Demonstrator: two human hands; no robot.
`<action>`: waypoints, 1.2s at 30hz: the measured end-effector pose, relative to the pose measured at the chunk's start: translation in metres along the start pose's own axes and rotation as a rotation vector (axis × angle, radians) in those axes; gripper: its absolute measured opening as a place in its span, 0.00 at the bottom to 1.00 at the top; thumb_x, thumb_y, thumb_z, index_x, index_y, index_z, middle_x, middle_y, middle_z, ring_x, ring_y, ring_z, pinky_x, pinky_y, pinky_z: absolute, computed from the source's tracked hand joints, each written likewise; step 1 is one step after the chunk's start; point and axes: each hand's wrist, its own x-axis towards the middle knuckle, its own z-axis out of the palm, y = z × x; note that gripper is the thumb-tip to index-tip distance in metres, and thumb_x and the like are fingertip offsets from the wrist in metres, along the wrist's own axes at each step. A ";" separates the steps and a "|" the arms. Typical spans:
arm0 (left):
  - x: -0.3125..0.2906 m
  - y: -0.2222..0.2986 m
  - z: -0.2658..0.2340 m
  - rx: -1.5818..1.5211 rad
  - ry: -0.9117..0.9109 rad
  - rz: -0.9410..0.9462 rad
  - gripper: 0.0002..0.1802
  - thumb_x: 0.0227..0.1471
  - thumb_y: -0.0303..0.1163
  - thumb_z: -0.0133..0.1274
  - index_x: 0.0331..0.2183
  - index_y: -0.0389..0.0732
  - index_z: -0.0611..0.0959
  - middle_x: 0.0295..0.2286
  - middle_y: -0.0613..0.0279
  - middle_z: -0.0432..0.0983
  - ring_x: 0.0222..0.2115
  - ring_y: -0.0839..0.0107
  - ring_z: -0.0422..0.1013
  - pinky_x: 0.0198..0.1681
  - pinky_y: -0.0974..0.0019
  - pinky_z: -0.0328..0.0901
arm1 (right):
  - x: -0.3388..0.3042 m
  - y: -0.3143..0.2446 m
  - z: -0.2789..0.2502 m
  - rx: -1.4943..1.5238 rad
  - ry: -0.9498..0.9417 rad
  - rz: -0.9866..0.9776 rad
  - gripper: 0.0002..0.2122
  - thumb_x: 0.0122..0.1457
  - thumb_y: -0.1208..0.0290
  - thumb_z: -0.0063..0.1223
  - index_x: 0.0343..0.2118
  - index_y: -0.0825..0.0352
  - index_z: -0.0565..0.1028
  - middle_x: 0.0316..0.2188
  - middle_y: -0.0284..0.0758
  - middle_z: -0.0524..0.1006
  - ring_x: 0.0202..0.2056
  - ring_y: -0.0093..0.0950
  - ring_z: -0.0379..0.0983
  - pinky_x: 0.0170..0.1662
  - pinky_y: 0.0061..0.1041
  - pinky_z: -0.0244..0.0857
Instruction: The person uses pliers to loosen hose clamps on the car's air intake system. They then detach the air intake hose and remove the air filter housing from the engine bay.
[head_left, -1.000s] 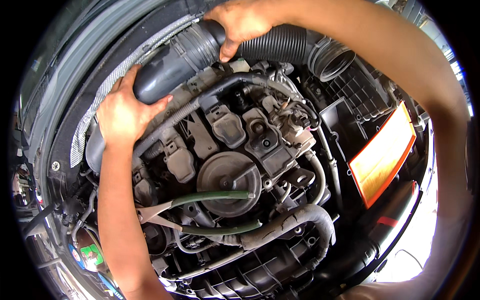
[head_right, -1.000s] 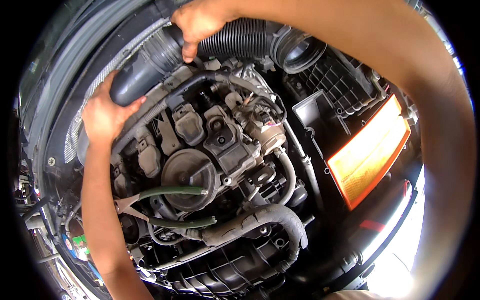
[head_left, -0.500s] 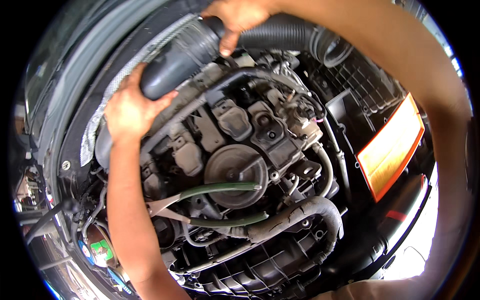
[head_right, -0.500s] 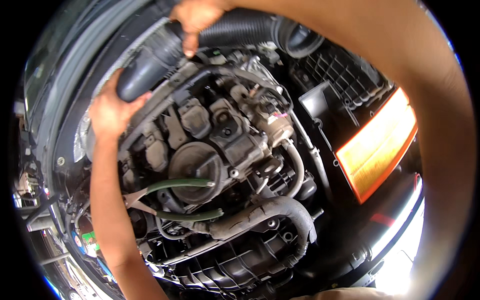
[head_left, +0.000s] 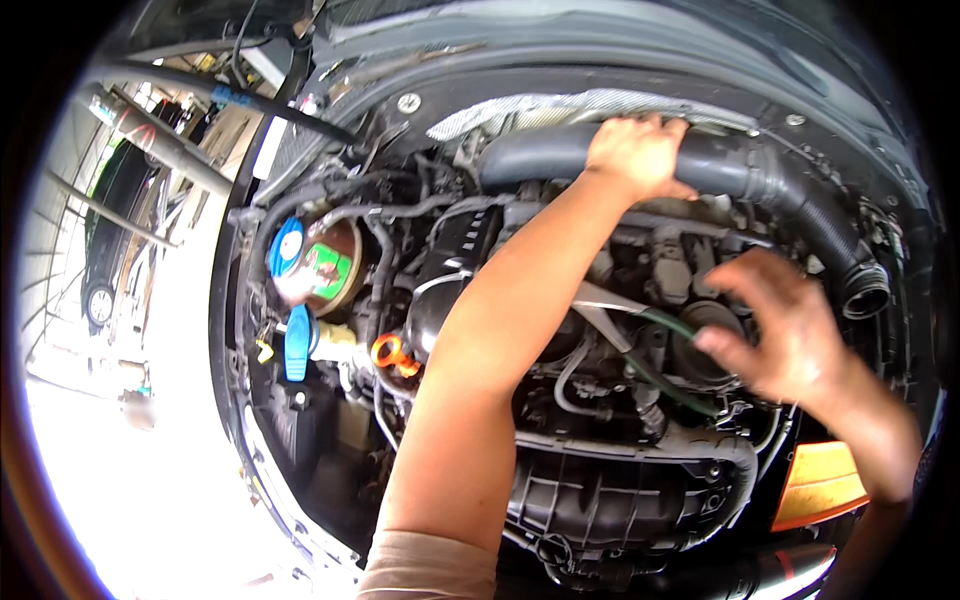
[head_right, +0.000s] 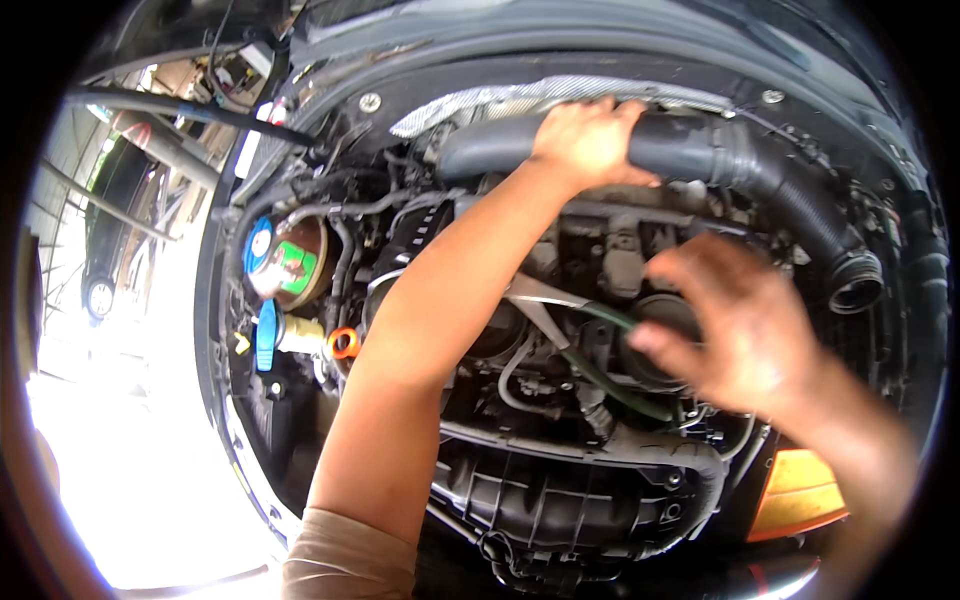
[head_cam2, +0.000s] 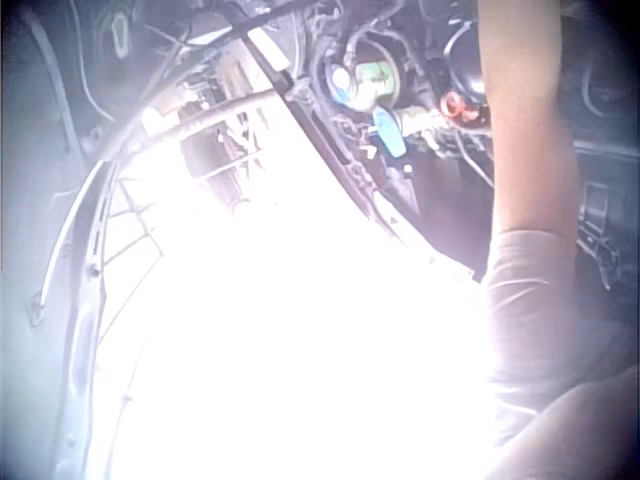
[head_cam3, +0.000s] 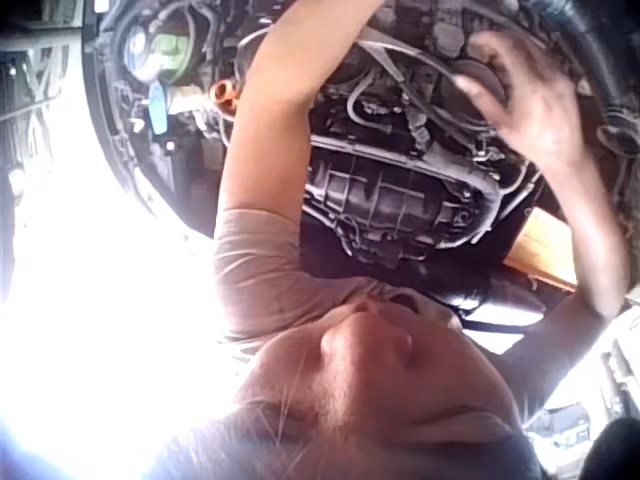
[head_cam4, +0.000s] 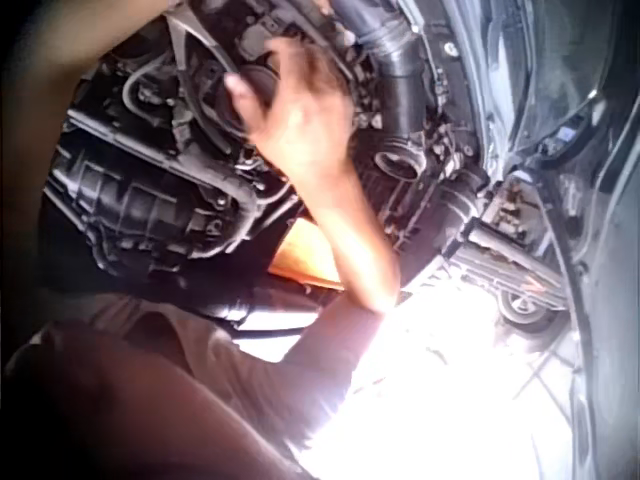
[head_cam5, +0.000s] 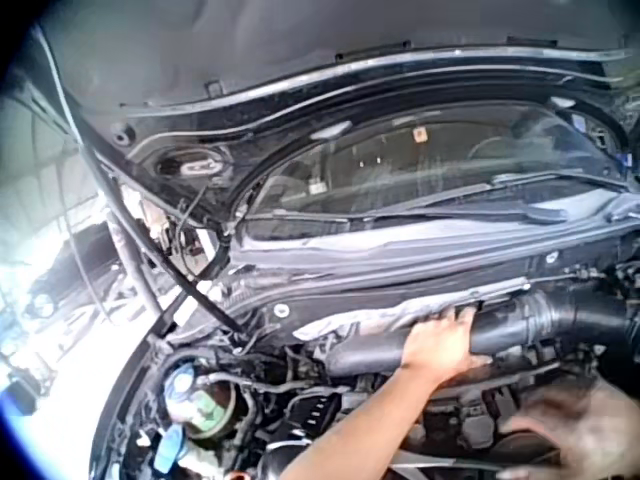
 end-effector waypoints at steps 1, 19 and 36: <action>0.001 0.001 -0.001 0.007 -0.013 -0.005 0.53 0.38 0.70 0.66 0.58 0.46 0.73 0.46 0.49 0.78 0.47 0.50 0.78 0.52 0.49 0.70 | -0.002 -0.011 0.004 0.000 -0.034 -0.004 0.24 0.49 0.60 0.72 0.45 0.68 0.75 0.35 0.41 0.76 0.34 0.40 0.76 0.35 0.38 0.73; -0.100 0.040 -0.092 -0.900 -0.490 0.333 0.28 0.55 0.33 0.46 0.57 0.36 0.74 0.47 0.46 0.80 0.53 0.49 0.74 0.58 0.53 0.66 | -0.004 -0.017 -0.041 0.209 -0.474 0.243 0.16 0.54 0.66 0.67 0.40 0.69 0.74 0.39 0.46 0.74 0.43 0.39 0.75 0.47 0.40 0.73; 0.026 0.122 -0.093 -1.241 0.516 0.343 0.16 0.72 0.41 0.42 0.37 0.39 0.76 0.19 0.69 0.72 0.16 0.82 0.66 0.17 0.78 0.58 | 0.060 0.014 -0.122 0.763 0.601 0.095 0.13 0.68 0.64 0.52 0.34 0.71 0.70 0.19 0.31 0.70 0.23 0.23 0.68 0.28 0.29 0.65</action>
